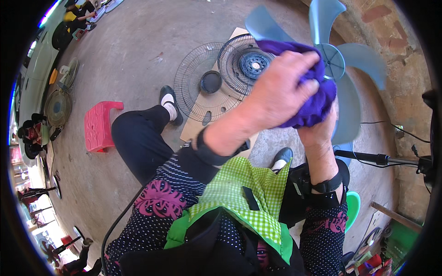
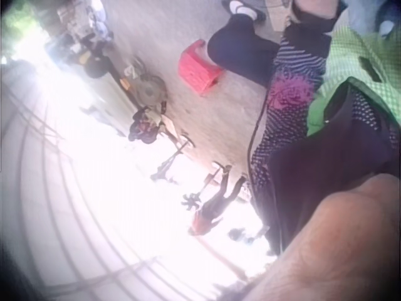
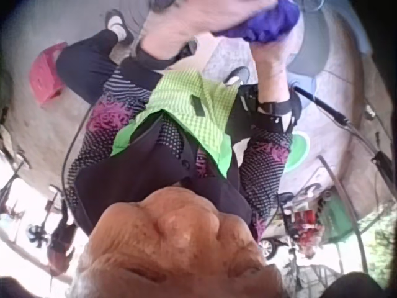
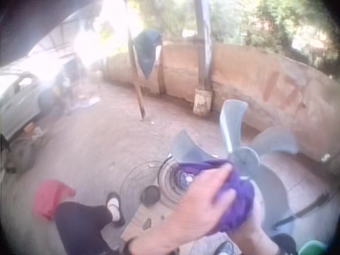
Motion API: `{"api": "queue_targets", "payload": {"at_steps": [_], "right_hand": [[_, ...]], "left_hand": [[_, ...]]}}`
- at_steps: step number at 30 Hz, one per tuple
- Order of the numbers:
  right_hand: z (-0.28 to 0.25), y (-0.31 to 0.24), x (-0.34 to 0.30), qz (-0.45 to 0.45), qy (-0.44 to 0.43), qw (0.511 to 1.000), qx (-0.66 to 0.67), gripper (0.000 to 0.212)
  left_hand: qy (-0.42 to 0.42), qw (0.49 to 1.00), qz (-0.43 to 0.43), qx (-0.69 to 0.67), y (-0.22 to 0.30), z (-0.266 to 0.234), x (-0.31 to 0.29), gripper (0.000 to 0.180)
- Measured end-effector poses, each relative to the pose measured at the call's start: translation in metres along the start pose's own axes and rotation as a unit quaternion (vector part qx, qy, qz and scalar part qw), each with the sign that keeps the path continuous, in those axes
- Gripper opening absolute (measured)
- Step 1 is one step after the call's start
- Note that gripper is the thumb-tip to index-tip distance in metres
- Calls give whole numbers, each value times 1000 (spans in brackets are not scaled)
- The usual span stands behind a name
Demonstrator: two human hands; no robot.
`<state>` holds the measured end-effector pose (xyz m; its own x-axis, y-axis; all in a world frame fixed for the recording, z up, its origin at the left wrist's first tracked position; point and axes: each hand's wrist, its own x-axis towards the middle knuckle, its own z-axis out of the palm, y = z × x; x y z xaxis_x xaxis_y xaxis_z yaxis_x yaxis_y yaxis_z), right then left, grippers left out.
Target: The person sits on the floor and wipes a fan blade and a small black plastic ring with a purple cloth. They rotate the blade to clean all surfaces and then clean the ring before placing both items on a cardboard sheet.
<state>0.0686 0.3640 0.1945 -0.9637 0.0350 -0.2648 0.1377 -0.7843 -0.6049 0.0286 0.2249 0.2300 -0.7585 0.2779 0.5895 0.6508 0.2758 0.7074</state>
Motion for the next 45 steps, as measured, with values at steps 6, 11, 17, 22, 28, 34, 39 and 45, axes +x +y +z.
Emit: {"api": "queue_targets", "payload": {"at_steps": [6,11,17,22,28,34,39,45], "right_hand": [[-16,-5,7,13,-34,996,77,49],[-30,-9,3,37,-36,995,88,48],[-33,10,0,40,-10,998,48,49],[-35,13,2,59,-13,997,53,51],[-25,13,2,79,20,997,4,47],[-16,-3,5,68,51,996,3,48],[-12,4,5,73,43,996,4,51],[-16,22,2,107,-40,991,73,50]], "left_hand": [[-85,986,5,146,2,42,-18,35],[-172,966,59,186,8,37,-36,27],[-246,949,67,186,1,16,-59,26],[-281,942,32,179,-2,-5,-77,23],[-323,931,24,169,-3,-33,-93,20],[-415,902,-99,59,-12,-82,-84,21],[-198,938,-180,-218,15,-118,-63,25],[-55,979,-76,-180,16,-57,-26,33]]}}
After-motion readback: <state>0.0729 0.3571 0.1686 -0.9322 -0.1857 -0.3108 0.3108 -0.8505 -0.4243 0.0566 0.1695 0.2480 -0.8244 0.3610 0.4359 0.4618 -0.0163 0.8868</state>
